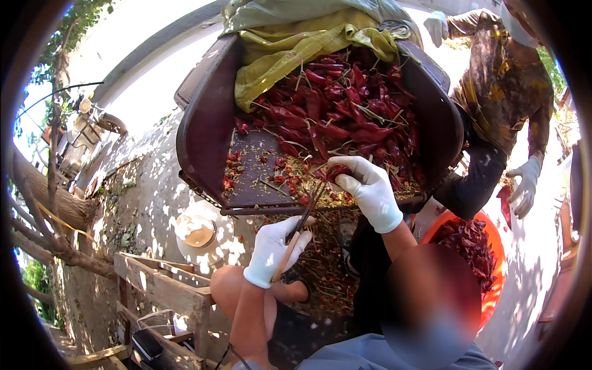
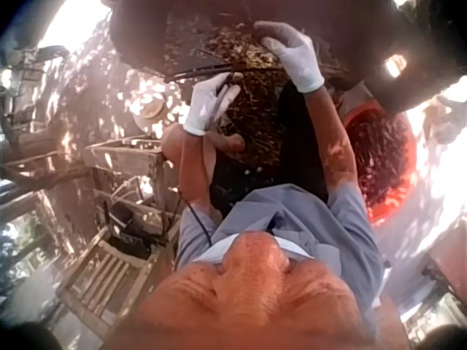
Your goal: The person is removing stems and seeds from dried red peppers by hand and using shears over a large metal bin, discarding seeds and stems while collecting processed peppers in an orange tub.
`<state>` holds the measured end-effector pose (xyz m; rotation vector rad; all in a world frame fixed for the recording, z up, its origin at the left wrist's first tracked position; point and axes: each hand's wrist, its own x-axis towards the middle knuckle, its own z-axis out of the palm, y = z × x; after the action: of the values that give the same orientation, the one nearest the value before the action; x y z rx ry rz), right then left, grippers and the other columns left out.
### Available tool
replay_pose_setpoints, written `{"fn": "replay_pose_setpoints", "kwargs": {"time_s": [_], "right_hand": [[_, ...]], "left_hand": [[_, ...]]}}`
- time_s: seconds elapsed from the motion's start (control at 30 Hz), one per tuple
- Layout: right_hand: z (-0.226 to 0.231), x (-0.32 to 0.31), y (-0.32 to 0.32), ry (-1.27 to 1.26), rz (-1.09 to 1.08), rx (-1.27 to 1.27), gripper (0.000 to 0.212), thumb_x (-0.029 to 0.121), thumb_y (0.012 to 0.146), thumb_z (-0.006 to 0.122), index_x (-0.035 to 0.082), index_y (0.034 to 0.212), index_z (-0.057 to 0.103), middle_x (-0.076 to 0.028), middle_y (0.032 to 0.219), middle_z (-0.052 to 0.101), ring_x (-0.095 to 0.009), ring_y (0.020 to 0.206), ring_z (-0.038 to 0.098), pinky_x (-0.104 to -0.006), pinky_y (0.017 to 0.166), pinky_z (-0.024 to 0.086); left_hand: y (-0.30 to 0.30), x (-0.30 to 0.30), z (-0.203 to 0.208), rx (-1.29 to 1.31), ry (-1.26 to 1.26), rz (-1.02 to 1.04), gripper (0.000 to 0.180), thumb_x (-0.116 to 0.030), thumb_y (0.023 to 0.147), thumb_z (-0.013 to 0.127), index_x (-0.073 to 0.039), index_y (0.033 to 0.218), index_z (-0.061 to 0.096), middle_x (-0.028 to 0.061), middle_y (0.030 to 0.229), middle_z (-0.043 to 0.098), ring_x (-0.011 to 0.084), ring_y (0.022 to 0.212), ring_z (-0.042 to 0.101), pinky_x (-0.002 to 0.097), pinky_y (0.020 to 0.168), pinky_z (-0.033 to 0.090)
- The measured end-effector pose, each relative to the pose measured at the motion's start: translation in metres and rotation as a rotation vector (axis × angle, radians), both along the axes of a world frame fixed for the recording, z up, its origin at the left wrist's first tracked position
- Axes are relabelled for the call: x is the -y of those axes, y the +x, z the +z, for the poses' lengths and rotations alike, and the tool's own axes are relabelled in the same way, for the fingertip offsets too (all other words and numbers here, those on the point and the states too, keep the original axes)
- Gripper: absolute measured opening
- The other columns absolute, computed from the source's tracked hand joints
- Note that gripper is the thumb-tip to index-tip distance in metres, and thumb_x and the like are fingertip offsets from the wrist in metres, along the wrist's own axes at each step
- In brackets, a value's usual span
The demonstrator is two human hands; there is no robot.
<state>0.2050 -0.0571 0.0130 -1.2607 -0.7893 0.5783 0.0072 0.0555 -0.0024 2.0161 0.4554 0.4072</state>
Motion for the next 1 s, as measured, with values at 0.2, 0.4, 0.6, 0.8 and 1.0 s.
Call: {"fn": "replay_pose_setpoints", "kwargs": {"time_s": [0.2,0.4,0.6,0.8,1.0], "right_hand": [[0.004,0.008,0.004,-0.16,-0.081,0.276,0.032,-0.006,0.085,0.061,0.002,0.114,0.068,-0.005,0.097,0.071,-0.007,0.086,0.062,-0.0241,0.08,0.05],[0.005,0.011,0.008,-0.211,-0.093,0.316,0.03,-0.005,0.084,0.061,0.001,0.112,0.069,-0.006,0.098,0.071,-0.008,0.085,0.06,-0.0239,0.08,0.048],[0.003,0.01,0.008,-0.163,-0.071,0.385,0.03,-0.006,0.084,0.06,0.0,0.112,0.069,-0.008,0.102,0.072,-0.012,0.092,0.064,-0.0262,0.086,0.049],[0.002,0.01,0.008,-0.169,-0.08,0.403,0.028,-0.006,0.083,0.061,0.001,0.11,0.069,-0.01,0.105,0.072,-0.016,0.095,0.067,-0.0284,0.087,0.05],[-0.004,0.009,0.009,-0.145,-0.071,0.444,0.028,-0.005,0.083,0.064,0.001,0.109,0.07,-0.011,0.105,0.072,-0.017,0.094,0.068,-0.0287,0.085,0.051]], "left_hand": [[0.002,0.005,0.002,-0.175,0.09,0.021,0.029,-0.008,0.087,0.069,-0.007,0.116,0.07,0.0044,0.076,0.066,0.0068,0.067,0.056,0.0254,0.063,0.049],[0.002,0.005,-0.001,-0.104,0.062,0.036,0.028,-0.008,0.087,0.069,-0.007,0.114,0.07,0.0058,0.073,0.064,0.0064,0.066,0.055,0.0257,0.061,0.048],[0.001,0.001,-0.008,-0.134,0.208,0.016,0.026,-0.02,0.085,0.071,-0.01,0.109,0.07,0.0173,0.077,0.067,0.0331,0.069,0.067,0.0379,0.064,0.053],[-0.001,0.001,-0.001,-0.186,0.092,-0.001,0.026,-0.02,0.085,0.071,-0.011,0.109,0.071,0.0166,0.077,0.067,0.0308,0.07,0.068,0.0368,0.064,0.053],[-0.001,0.001,-0.001,-0.203,0.12,-0.034,0.025,-0.011,0.087,0.068,-0.008,0.112,0.07,0.0086,0.072,0.065,0.0129,0.064,0.06,0.0287,0.063,0.05]]}}
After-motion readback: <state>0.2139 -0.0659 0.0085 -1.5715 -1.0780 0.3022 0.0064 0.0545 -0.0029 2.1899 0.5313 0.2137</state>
